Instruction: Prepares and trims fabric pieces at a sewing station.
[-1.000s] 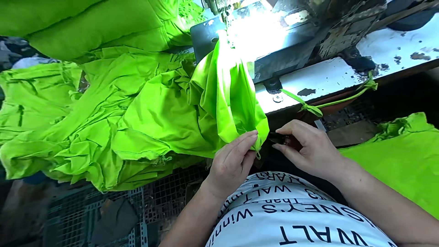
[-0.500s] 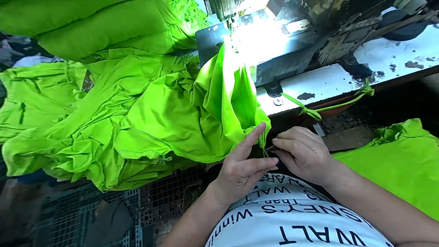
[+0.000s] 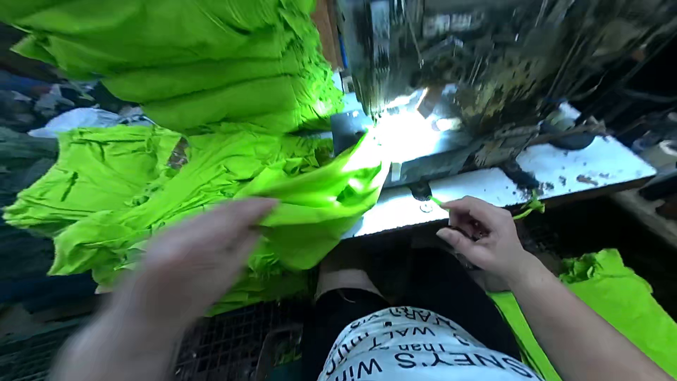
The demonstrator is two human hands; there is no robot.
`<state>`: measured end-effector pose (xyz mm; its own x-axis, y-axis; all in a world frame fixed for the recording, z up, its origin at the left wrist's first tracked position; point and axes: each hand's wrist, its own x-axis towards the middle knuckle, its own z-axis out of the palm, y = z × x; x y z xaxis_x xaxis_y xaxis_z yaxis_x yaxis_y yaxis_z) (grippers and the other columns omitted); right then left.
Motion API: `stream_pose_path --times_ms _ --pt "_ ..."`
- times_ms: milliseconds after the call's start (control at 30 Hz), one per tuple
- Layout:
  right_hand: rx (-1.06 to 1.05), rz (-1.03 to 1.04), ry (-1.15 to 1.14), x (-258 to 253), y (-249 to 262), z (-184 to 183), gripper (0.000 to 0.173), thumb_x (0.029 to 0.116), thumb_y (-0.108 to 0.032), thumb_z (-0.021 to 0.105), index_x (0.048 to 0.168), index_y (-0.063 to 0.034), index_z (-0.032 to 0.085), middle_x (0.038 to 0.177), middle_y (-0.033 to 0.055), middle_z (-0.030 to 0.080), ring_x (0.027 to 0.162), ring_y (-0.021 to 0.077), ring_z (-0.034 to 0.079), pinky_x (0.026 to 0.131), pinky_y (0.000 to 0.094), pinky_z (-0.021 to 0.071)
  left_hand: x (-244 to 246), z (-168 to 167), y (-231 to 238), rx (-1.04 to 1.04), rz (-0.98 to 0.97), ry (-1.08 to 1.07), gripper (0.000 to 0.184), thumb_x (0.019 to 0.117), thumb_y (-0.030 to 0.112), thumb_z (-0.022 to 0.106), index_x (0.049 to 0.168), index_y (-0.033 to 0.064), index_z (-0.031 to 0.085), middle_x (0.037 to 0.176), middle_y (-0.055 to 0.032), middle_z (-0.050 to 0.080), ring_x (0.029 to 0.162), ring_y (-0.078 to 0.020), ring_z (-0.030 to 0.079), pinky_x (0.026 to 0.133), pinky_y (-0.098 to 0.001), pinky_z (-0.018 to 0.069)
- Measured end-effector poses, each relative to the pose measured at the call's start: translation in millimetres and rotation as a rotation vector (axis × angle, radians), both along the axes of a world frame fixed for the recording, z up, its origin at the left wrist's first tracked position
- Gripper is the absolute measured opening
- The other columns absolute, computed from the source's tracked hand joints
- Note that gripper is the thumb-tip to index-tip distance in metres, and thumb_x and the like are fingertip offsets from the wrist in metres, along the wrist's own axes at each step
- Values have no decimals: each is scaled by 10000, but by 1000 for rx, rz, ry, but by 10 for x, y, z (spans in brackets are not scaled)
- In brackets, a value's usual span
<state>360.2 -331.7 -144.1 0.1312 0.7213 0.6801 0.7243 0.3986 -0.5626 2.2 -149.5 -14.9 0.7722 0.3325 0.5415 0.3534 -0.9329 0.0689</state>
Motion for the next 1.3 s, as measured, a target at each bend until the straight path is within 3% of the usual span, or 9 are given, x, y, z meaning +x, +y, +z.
stream_pose_path --times_ms 133,267,433,500,600,700,800,1067,1300 --pt "65 -93 -29 129 542 301 217 985 -172 637 1009 2 764 804 38 662 696 -11 578 657 117 494 -321 960 462 214 83 -28 293 1008 183 589 1084 -87 672 1116 -296 669 1086 -384 648 982 -522 491" --pt "-7 -77 -51 32 1137 498 172 970 -80 628 1032 -13 774 905 98 709 697 106 644 652 256 571 -217 997 979 343 201 -39 333 1075 279 477 1200 45 679 1092 -257 687 974 -456 683 801 -660 507" --pt "-524 -71 -16 -48 1609 698 317 1053 -122 547 1335 -55 674 1076 170 736 809 274 728 793 479 608 -127 919 1172 107 -1 -452 229 1028 177 605 1195 28 656 1149 -34 690 1063 -50 646 980 -276 519" --pt "-722 -60 4 -80 1687 794 296 1068 -144 525 1317 -62 662 1212 170 677 934 292 710 875 512 583 -45 925 1178 -83 -98 -528 178 1006 159 626 1178 133 664 1131 115 689 1031 35 638 940 -195 524" --pt "-793 5 77 -124 1659 905 180 1036 -169 596 1084 -47 719 977 104 705 793 195 690 778 429 590 113 997 1185 -423 -198 -617 155 980 130 630 1070 235 699 1001 169 721 920 28 679 837 -178 574" --pt "-785 126 201 -69 1458 769 169 989 -230 666 1036 -90 749 851 7 731 729 65 662 720 318 561 228 971 1289 -573 -227 -660 169 975 80 589 1036 215 669 948 134 701 870 3 679 785 -188 589" --pt "-483 144 256 -12 1295 271 170 929 -235 707 905 -74 758 762 -28 700 652 -18 604 635 209 532 357 896 1346 -637 -294 -591 170 988 117 602 1018 244 712 960 151 724 863 24 679 774 -163 579" --pt "-158 210 302 -72 1319 -32 114 908 -116 701 855 -30 754 786 16 715 688 -37 615 648 146 522 631 924 1433 -354 -325 -235 82 965 280 702 1034 258 739 1019 194 673 939 53 632 843 -142 532" --pt "-101 221 267 -127 1322 -73 96 906 -85 693 872 -20 755 823 49 718 733 -12 617 680 144 509 825 818 1304 -165 -352 -69 142 952 289 688 1031 202 768 1020 78 667 946 -20 627 806 -189 522"
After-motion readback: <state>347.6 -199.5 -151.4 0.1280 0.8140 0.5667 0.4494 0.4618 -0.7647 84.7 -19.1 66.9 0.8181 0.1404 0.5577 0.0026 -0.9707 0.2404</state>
